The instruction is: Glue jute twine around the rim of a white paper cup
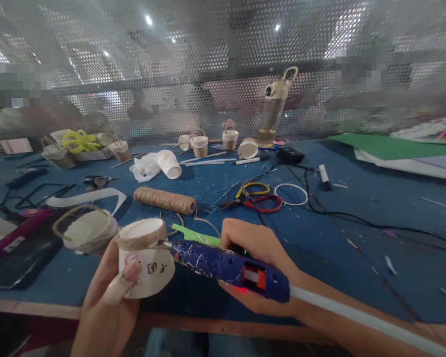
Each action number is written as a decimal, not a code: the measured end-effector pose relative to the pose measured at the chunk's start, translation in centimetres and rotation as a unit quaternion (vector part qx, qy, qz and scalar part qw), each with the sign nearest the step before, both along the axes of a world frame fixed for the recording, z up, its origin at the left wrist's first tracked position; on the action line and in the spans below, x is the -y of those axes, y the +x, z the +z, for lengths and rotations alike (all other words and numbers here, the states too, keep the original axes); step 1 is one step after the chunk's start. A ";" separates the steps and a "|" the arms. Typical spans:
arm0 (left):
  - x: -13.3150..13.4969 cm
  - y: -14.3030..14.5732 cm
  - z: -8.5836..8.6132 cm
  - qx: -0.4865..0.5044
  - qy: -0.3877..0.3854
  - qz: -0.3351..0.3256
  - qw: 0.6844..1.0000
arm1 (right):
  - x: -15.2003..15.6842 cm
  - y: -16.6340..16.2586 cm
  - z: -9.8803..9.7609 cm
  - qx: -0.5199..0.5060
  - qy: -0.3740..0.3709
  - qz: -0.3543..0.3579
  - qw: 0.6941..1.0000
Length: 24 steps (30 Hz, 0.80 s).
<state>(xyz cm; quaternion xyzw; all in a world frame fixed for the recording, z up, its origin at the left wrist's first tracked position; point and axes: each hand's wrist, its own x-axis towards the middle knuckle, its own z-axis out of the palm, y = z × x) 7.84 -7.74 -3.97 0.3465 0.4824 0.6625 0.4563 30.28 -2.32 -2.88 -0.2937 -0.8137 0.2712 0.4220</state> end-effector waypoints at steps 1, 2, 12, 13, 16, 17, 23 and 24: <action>0.0 0.0 0.0 -0.001 0.003 0.007 1.000 | 0.0 0.0 0.0 -0.001 0.003 -0.002 1.000; 0.0 0.1 -0.1 -0.003 0.007 0.012 1.000 | 0.0 -0.1 0.0 -0.002 0.005 -0.004 1.000; 0.0 0.6 -1.0 -0.082 0.036 0.036 0.995 | 0.0 0.2 0.5 0.045 0.042 0.008 0.998; 0.0 0.6 -1.0 -0.083 0.038 0.036 0.995 | 0.1 0.2 0.6 0.049 0.046 0.008 0.998; 0.1 0.6 -0.9 -0.082 0.031 0.037 0.995 | 0.2 0.2 0.6 0.050 0.047 0.012 0.998; 0.0 0.6 -0.8 -0.079 0.028 0.038 0.996 | 0.2 0.2 0.6 0.045 0.042 0.012 0.998; -0.2 0.0 -0.8 -0.036 0.021 0.033 0.999 | -0.2 0.0 0.4 0.020 0.010 0.006 1.000; -0.2 0.0 -0.8 -0.028 0.018 0.029 0.999 | -0.3 0.0 0.4 0.021 0.008 0.007 1.000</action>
